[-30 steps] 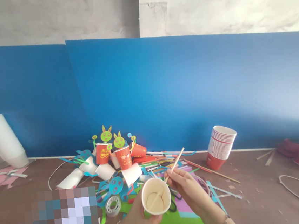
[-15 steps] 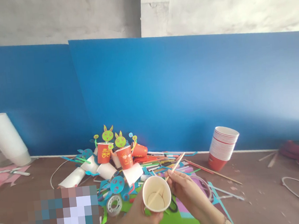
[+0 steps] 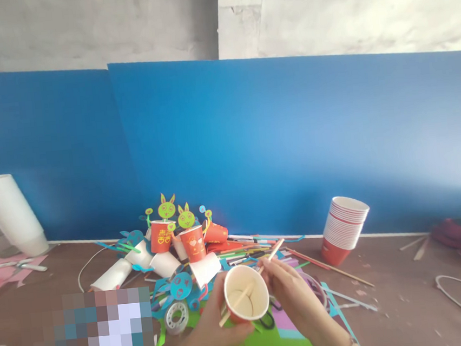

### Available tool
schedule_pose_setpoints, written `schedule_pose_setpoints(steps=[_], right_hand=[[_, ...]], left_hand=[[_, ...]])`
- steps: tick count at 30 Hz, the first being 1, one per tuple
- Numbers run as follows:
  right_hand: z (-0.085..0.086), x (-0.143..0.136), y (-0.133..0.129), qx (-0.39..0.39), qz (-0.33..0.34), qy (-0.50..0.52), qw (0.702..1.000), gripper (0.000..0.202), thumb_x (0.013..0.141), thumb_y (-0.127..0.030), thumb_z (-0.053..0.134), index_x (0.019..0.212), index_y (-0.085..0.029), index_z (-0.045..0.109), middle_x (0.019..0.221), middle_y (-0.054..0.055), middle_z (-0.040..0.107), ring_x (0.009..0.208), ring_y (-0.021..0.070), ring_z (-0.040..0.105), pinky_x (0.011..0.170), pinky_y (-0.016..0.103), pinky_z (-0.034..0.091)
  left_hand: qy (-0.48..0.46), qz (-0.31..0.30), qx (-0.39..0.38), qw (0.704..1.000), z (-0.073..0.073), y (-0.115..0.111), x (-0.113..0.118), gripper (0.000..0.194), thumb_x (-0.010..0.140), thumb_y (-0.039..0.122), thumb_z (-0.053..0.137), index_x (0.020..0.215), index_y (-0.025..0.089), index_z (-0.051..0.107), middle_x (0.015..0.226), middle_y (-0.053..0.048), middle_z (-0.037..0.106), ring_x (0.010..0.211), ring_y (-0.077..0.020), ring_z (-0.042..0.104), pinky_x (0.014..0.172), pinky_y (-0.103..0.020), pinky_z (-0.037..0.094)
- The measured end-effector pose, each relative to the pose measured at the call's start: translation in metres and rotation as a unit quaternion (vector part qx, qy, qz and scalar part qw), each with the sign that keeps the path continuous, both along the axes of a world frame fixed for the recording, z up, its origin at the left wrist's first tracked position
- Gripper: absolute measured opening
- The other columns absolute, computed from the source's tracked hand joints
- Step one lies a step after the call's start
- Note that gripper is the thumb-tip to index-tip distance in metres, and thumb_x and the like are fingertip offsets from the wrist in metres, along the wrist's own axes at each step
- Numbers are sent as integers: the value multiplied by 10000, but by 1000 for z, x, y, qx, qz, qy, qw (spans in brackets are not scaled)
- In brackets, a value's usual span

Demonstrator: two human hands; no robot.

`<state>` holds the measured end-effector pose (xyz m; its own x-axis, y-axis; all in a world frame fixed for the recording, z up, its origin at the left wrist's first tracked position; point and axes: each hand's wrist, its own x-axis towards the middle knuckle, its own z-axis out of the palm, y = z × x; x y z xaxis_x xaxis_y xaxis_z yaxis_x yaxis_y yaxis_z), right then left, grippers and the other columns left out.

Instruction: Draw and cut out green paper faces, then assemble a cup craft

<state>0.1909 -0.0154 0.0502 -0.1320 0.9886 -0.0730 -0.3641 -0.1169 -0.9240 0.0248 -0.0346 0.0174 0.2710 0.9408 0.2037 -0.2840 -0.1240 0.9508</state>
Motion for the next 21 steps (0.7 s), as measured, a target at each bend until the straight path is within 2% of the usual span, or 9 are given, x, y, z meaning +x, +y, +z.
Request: schedule_pose_setpoints(steps=[3,6,9,12,14,16,17,19,21], right_hand=[[-2,-2,2,-12,-42,19,999,304,677,-426,746,608,-170,597,562,-20,546,545,104,448,545,210,368],[-6,-4,1,-21,-31,34,999,254,680,-392,753,686,-165,640,631,2,598,617,123,502,597,218,394],[-4,3,4,-30,-44,38,998,244,707,-401,724,715,-165,662,593,-7,571,583,125,481,557,225,386],[-2,8,7,-23,-110,42,993,259,672,-416,745,722,-176,663,555,-26,541,544,116,454,524,219,368],[-4,2,4,-17,-97,31,995,275,634,-418,772,689,-176,653,568,-17,563,552,122,469,537,227,372],[-8,-9,-2,-21,-34,12,999,290,612,-420,783,647,-171,639,586,4,589,559,140,483,554,251,381],[-10,-15,-4,-15,-27,12,999,305,610,-437,778,626,-172,628,581,4,584,552,141,475,554,256,378],[-12,-18,-5,-11,-30,3,999,330,603,-452,777,579,-170,608,537,-12,551,528,129,439,540,251,358],[-10,-9,0,-13,-55,-4,998,344,589,-459,785,567,-169,602,540,-21,554,526,116,427,535,237,344]], left_hand=[[80,86,49,992,-10,0,5,533,605,133,681,1122,217,586,1004,-69,648,968,-263,559,873,-367,454],[137,126,45,981,-20,4,7,315,598,184,700,910,187,656,897,-75,684,894,-262,590,827,-370,487],[173,161,66,970,-21,8,5,201,590,205,686,788,198,655,810,-52,699,821,-243,612,814,-377,502],[208,164,76,961,-17,9,5,158,592,205,653,749,199,648,746,-41,704,782,-231,630,789,-360,516],[218,152,69,961,-17,10,5,185,593,201,634,777,193,654,781,-48,716,802,-231,642,796,-350,517],[223,136,63,963,-19,10,6,233,589,195,626,818,190,667,851,-58,727,838,-240,649,831,-356,509],[222,124,55,966,-19,9,6,247,590,192,624,832,189,674,872,-64,730,849,-246,650,834,-360,509],[215,98,37,971,-17,9,5,242,604,198,619,835,185,689,869,-69,736,841,-253,654,813,-356,520],[187,92,20,978,-12,8,5,217,619,217,622,818,177,699,829,-66,735,815,-251,654,785,-342,526]])
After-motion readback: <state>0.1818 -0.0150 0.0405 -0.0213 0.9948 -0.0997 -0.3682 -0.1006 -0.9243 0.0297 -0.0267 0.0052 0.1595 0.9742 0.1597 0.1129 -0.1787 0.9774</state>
